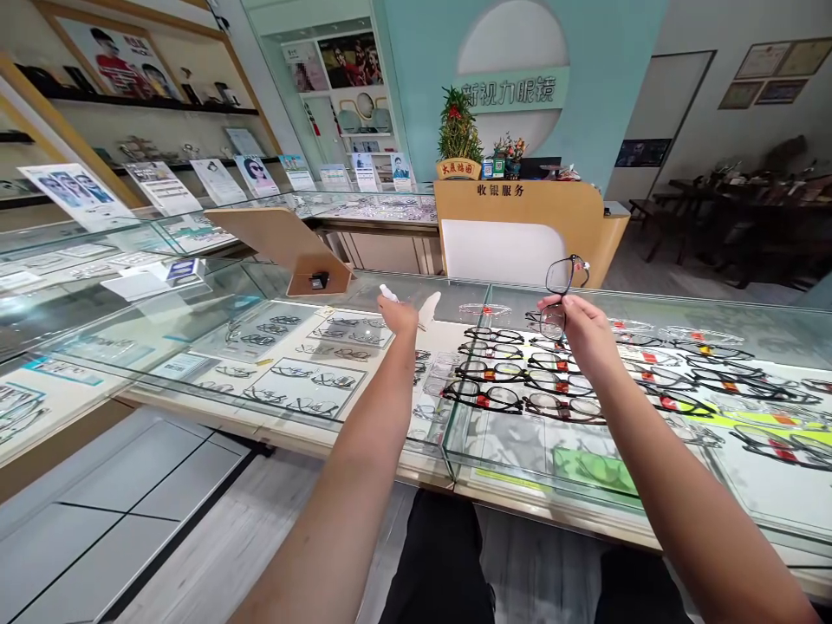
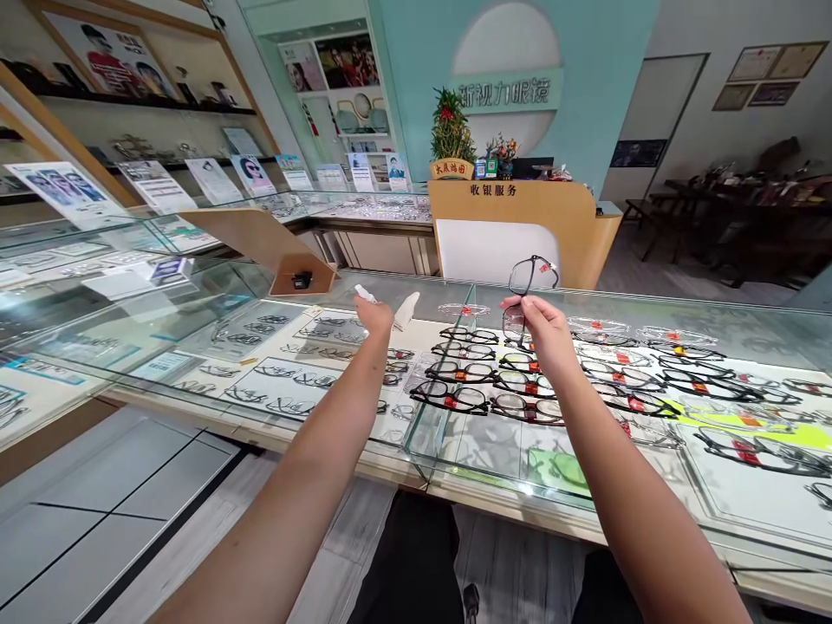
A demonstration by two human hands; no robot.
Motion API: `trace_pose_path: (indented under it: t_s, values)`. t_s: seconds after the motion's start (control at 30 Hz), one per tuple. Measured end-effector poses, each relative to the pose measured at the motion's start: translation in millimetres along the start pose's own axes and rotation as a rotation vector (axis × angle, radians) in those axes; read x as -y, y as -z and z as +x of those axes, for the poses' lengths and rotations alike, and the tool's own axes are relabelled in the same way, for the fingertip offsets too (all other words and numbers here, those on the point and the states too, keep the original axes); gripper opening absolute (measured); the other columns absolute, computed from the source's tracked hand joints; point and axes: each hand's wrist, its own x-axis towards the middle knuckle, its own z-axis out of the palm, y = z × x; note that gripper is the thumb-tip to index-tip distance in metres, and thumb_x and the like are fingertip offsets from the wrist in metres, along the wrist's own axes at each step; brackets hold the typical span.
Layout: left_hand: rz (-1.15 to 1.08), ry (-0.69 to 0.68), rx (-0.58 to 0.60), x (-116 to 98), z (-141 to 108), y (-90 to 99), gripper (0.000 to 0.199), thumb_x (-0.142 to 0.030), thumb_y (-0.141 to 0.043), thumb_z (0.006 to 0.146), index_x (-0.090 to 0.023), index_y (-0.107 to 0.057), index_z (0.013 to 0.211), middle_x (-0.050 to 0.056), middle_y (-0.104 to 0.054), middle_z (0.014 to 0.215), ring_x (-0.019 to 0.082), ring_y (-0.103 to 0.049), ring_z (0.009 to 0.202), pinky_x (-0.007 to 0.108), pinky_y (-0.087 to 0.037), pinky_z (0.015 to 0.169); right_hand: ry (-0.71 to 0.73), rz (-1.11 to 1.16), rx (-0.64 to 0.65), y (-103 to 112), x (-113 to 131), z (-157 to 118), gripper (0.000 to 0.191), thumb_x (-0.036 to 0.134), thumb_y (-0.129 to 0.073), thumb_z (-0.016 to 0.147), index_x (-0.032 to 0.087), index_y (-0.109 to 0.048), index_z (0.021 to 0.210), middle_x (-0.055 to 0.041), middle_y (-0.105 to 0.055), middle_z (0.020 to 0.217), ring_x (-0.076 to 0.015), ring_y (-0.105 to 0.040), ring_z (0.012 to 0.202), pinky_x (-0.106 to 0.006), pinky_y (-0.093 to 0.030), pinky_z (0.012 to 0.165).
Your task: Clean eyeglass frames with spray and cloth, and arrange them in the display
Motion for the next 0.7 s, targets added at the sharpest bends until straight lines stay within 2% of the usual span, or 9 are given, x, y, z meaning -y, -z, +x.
trace_pose_path:
  t_s: [0.17,0.27,0.37,0.43,0.5,0.57,0.63,0.7]
  values:
    - [0.038,-0.008,0.01,1,-1,-2.1,0.05,-0.039,-0.072,0.107,-0.018,-0.062,0.151,0.016,-0.064,0.153,0.031,-0.067,0.135,0.058,-0.058,0.115,-0.01,-0.017,-0.007,1,0,2,0.034,0.061,-0.082,0.093,0.029,-0.089,0.099,-0.0066,-0.084,0.109,-0.0226,-0.071,0.096,-0.037,-0.057,0.089]
    - [0.059,-0.03,0.022,0,-2,-3.5,0.055,-0.025,-0.072,0.105,-0.013,-0.053,0.155,0.022,-0.062,0.152,0.035,-0.065,0.139,0.06,-0.052,0.12,-0.014,-0.019,-0.007,2,0,3,0.035,0.062,-0.083,0.092,0.029,-0.089,0.1,-0.0062,-0.084,0.108,-0.0221,-0.071,0.095,-0.037,-0.056,0.088]
    - [0.082,-0.055,0.001,-4,-6,-1.9,0.058,-0.013,-0.07,0.099,-0.01,-0.049,0.153,0.027,-0.061,0.148,0.039,-0.065,0.139,0.059,-0.05,0.119,-0.011,-0.011,0.002,3,-1,3,0.036,0.063,-0.083,0.092,0.029,-0.089,0.099,-0.0058,-0.084,0.107,-0.0215,-0.07,0.095,-0.036,-0.055,0.087]
    - [0.098,-0.083,-0.064,-11,-12,1.5,0.062,-0.012,-0.067,0.097,-0.009,-0.045,0.155,0.031,-0.053,0.157,0.041,-0.057,0.149,0.061,-0.045,0.124,-0.006,-0.014,0.007,4,-1,4,0.036,0.064,-0.083,0.092,0.029,-0.089,0.099,-0.0055,-0.084,0.106,-0.0214,-0.07,0.095,-0.036,-0.054,0.086]
    - [0.105,-0.148,-0.15,-21,-21,4.7,0.068,-0.014,-0.065,0.098,-0.009,-0.039,0.16,0.033,-0.038,0.17,0.041,-0.04,0.163,0.061,-0.034,0.132,0.002,-0.026,0.001,5,-1,5,0.036,0.064,-0.082,0.093,0.03,-0.089,0.099,-0.005,-0.083,0.107,-0.0213,-0.069,0.096,-0.036,-0.054,0.086]
    - [0.108,-0.323,-0.186,-32,-31,5.5,0.064,-0.017,-0.061,0.1,-0.012,-0.04,0.16,0.03,-0.031,0.175,0.039,-0.029,0.169,0.06,-0.028,0.136,0.012,-0.038,-0.008,6,-1,5,0.036,0.064,-0.081,0.094,0.03,-0.089,0.099,-0.0047,-0.083,0.109,-0.0212,-0.069,0.096,-0.035,-0.053,0.085]
    - [0.151,-0.531,-0.075,-40,-40,2.3,0.056,-0.02,-0.058,0.101,-0.015,-0.047,0.156,0.025,-0.04,0.171,0.037,-0.033,0.166,0.057,-0.03,0.135,0.019,-0.045,-0.008,7,0,6,0.036,0.064,-0.08,0.095,0.03,-0.088,0.099,-0.0045,-0.083,0.109,-0.0212,-0.069,0.097,-0.035,-0.052,0.085]
    - [0.225,-0.631,0.111,-41,-46,-3.9,0.055,-0.024,-0.061,0.1,-0.017,-0.052,0.154,0.023,-0.051,0.163,0.038,-0.043,0.159,0.057,-0.034,0.133,0.026,-0.06,-0.005,7,1,6,0.036,0.064,-0.079,0.095,0.03,-0.088,0.099,-0.0042,-0.083,0.107,-0.0214,-0.068,0.096,-0.035,-0.051,0.085]
